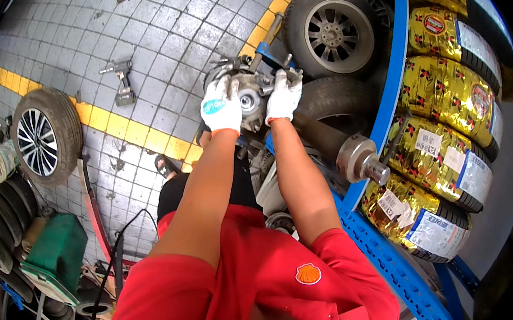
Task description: The person uses a power impact wrench to remove bolts from a car suspension assembly clamped in a blue stand. They then use a hammer to separate components and continue disassembling the assembly by hand and with the wrench.
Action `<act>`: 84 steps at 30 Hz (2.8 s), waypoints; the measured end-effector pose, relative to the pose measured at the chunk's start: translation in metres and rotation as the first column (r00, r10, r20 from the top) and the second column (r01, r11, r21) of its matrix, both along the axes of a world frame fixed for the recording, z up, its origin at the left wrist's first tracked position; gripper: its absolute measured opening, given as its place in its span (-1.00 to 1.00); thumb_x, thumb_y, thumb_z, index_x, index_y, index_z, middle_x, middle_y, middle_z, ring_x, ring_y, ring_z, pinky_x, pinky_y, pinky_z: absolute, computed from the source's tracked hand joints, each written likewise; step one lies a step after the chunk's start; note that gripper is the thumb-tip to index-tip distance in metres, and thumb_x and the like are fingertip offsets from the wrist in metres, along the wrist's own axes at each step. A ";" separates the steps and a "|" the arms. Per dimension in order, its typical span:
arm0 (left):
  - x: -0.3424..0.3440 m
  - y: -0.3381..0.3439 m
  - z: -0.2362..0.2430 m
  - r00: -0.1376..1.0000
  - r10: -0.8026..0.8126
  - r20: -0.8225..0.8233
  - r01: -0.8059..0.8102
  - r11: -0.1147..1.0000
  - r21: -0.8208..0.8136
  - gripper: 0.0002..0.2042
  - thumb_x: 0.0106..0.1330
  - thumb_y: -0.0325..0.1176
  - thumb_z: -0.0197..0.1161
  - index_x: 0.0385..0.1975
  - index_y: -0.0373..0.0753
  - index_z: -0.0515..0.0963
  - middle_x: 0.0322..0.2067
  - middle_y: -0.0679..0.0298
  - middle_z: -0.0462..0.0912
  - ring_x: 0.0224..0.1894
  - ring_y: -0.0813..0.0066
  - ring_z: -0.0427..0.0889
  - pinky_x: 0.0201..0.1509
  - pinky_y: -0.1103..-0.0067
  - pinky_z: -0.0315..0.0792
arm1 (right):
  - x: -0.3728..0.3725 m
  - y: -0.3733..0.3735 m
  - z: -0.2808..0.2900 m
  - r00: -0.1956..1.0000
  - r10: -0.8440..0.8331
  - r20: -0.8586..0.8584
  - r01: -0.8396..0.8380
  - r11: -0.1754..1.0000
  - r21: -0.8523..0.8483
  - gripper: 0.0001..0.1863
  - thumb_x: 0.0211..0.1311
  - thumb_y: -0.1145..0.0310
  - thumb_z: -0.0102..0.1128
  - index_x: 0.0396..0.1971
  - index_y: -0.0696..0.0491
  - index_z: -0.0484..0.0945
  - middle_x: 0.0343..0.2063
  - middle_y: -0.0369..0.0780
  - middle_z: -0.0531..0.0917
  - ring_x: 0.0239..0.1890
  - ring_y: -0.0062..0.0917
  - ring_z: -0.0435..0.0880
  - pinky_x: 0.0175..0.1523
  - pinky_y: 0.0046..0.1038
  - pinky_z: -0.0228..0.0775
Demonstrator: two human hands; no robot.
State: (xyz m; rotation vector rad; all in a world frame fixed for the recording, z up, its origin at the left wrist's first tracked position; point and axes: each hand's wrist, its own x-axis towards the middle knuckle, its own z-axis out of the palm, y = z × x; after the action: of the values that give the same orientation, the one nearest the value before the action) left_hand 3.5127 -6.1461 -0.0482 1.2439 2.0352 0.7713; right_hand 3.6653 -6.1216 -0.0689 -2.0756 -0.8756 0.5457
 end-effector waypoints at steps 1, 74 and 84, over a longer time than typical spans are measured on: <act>-0.001 0.000 -0.006 1.000 -0.004 0.007 0.004 1.000 0.009 -0.65 0.49 -0.02 0.17 0.02 -0.08 0.72 -0.01 0.18 0.70 0.01 0.07 0.69 0.12 0.30 0.54 | -0.004 -0.004 0.005 0.988 -0.026 -0.155 0.043 0.993 0.106 -0.63 0.43 0.19 0.27 0.00 0.19 0.63 -0.04 -0.05 0.69 0.01 -0.29 0.64 0.17 -0.26 0.43; -0.017 -0.004 -0.026 0.997 -0.043 0.069 0.038 0.996 0.078 -0.68 0.44 -0.03 0.24 -0.05 -0.08 0.74 -0.11 0.17 0.71 -0.05 0.08 0.70 0.08 0.24 0.54 | -0.069 -0.030 0.130 0.273 0.921 0.276 -0.595 0.388 -0.704 -0.73 0.46 0.20 0.18 -0.08 0.11 0.54 -0.23 0.04 0.73 -0.15 -0.02 0.73 -0.07 -0.12 0.57; -0.018 -0.008 -0.027 0.997 -0.043 0.068 0.037 0.995 0.089 -0.69 0.44 -0.04 0.23 -0.06 -0.08 0.74 -0.11 0.19 0.71 -0.06 0.10 0.70 0.07 0.25 0.55 | -0.072 -0.019 0.139 -0.124 0.969 0.212 -0.398 0.147 -0.906 -0.59 0.43 0.04 0.14 0.03 0.04 0.55 -0.13 -0.07 0.72 -0.07 -0.16 0.69 0.02 -0.15 0.50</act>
State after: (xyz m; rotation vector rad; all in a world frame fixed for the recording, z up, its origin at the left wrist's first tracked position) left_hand 3.4947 -6.1540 -0.0751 1.2843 1.9333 0.8809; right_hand 3.5933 -6.1405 0.0697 -1.9898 -3.1672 0.2886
